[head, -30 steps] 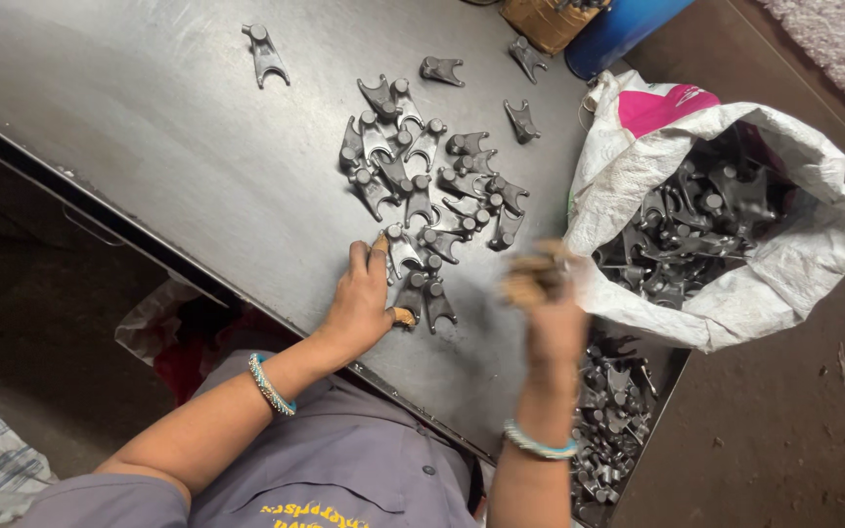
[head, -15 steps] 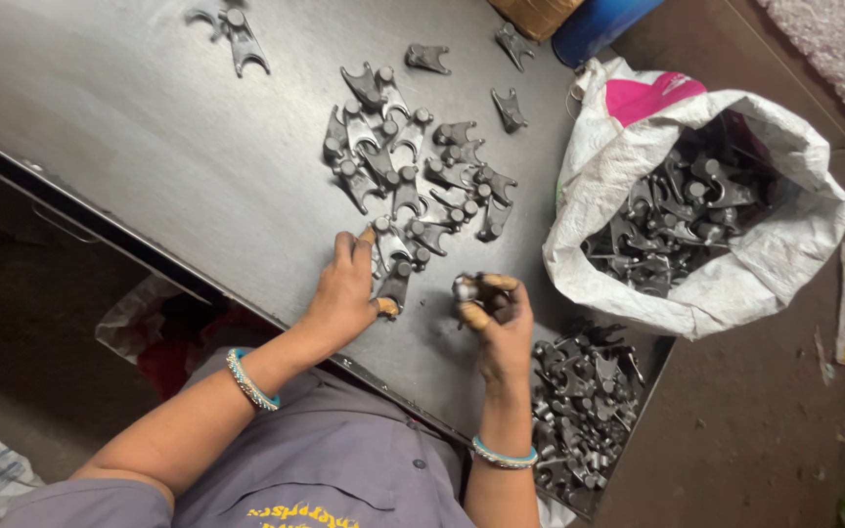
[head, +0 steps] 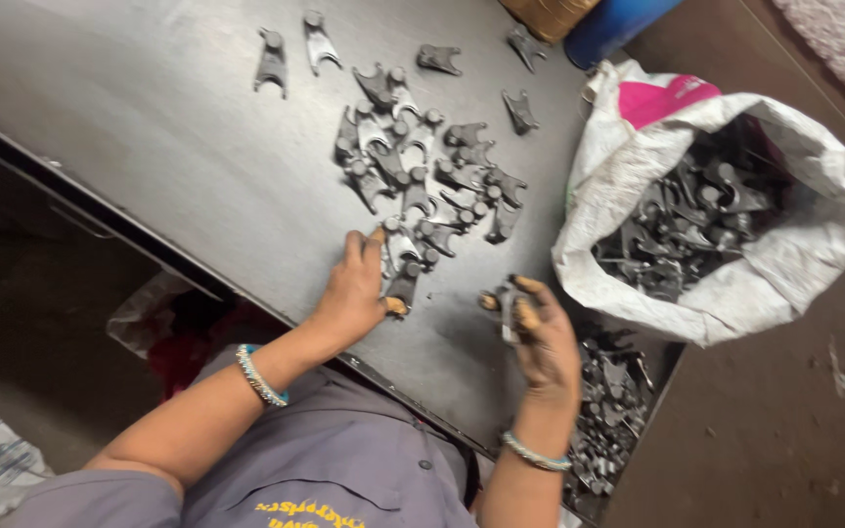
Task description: The person picks up small metal castings one at a time from a metal worktable, turns each piece over in their hands to check it, and places accepted pieces in a pile on the table or tosses them into a large sack of parts. They occasionally sweep groups of pieces together and continue handling individual castings.
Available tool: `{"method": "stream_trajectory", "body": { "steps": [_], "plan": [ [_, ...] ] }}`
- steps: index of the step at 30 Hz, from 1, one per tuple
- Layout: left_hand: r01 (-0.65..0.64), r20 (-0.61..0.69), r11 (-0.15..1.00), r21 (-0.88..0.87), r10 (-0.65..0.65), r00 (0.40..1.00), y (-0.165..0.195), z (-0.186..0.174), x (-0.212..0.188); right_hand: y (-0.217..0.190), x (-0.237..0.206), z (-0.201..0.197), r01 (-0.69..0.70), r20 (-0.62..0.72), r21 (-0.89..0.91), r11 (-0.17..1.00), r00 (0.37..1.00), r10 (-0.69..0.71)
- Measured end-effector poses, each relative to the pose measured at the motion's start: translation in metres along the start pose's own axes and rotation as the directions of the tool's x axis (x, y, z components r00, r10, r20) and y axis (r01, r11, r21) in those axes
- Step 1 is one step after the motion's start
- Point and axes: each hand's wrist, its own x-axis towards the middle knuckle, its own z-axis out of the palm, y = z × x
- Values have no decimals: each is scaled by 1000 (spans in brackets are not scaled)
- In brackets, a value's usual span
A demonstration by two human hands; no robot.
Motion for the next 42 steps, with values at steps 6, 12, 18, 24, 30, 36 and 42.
{"method": "stream_trajectory", "body": {
  "steps": [6, 12, 18, 24, 30, 36, 42],
  "plan": [
    [-38, 2, 999, 36, 38, 999, -1, -3, 0, -65, 23, 12, 190, 48, 638, 746, 957, -285],
    [41, 28, 999, -15, -40, 999, 3, -5, 1, -3, 43, 106, 135, 72, -888, 439, 985, -157],
    [-11, -2, 1000, -9, 11, 1000, 3, -9, 0, 25, 22, 141, 328, 298, -945, 2, 862, -411],
    [31, 40, 999, -31, -30, 999, 4, -9, -1, 23, 2, 110, 213, 152, -972, 101, 895, -419],
    [24, 24, 1000, -4, -24, 999, 7, -7, 0, 38, -3, 64, 161, -13, -898, 408, 920, -392],
    [36, 32, 999, -22, -36, 999, 8, -9, 3, 38, -9, 22, 114, -63, -67, 991, 991, -118],
    [68, 59, 998, 6, -69, 996, 8, -6, 6, 20, -17, 10, -67, 14, 119, 991, 998, 66]
  ]
}}
